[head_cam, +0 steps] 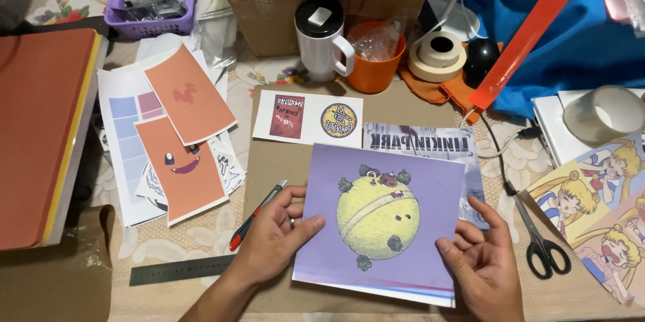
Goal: The person uses a ruler and a utility knife to cut printed paper sheets on a cardboard surface. They align the ruler, score the paper, and remove the cut strips. The person handles multiple sheets with different printed designs, including a cartoon character and a band logo.
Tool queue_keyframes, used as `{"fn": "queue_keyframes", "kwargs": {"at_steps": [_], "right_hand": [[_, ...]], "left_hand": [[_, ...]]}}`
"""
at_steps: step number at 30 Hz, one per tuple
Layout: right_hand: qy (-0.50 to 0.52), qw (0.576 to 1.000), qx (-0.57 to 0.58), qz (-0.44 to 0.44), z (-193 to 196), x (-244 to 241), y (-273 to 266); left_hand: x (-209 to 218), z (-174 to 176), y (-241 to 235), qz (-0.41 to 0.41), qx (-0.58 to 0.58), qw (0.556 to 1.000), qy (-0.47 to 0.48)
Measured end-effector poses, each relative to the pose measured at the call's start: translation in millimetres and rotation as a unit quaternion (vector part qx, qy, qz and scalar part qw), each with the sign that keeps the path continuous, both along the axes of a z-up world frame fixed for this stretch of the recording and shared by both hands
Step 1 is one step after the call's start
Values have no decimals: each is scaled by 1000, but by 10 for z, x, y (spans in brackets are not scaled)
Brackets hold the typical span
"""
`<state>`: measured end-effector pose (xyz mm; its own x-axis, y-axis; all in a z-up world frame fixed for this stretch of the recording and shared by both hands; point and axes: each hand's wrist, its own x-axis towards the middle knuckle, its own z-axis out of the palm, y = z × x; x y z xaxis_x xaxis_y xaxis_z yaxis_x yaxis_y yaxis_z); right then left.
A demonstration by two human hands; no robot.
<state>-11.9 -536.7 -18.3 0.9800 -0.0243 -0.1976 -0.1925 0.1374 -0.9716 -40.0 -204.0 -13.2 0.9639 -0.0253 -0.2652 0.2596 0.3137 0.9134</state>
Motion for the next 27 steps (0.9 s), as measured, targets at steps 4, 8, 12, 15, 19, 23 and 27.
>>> {"fn": "queue_keyframes", "kwargs": {"at_steps": [4, 8, 12, 15, 19, 23, 27], "right_hand": [[-51, 997, -44, 42, -238, 9, -271], [-14, 994, -90, 57, -229, -24, -349], [67, 969, -224, 85, 95, -3, -273], [57, 956, -264, 119, 29, 32, -353], [-69, 951, -255, 159, -35, 214, -457], [-325, 779, -455, 285, -5, 439, -486], [-358, 719, -503, 320, -50, 578, -462]], "left_hand": [[11, -8, 7, 40, 6, 999, 36], [1, -48, -29, 59, 13, 998, 34], [-34, -108, -95, 63, 5, 998, 30], [-68, -82, -111, 53, 26, 998, 31], [-161, -182, -66, 62, 21, 997, 29], [-284, -263, 27, 129, 18, 991, 24], [-339, -218, 74, 184, 18, 982, 31]]}}
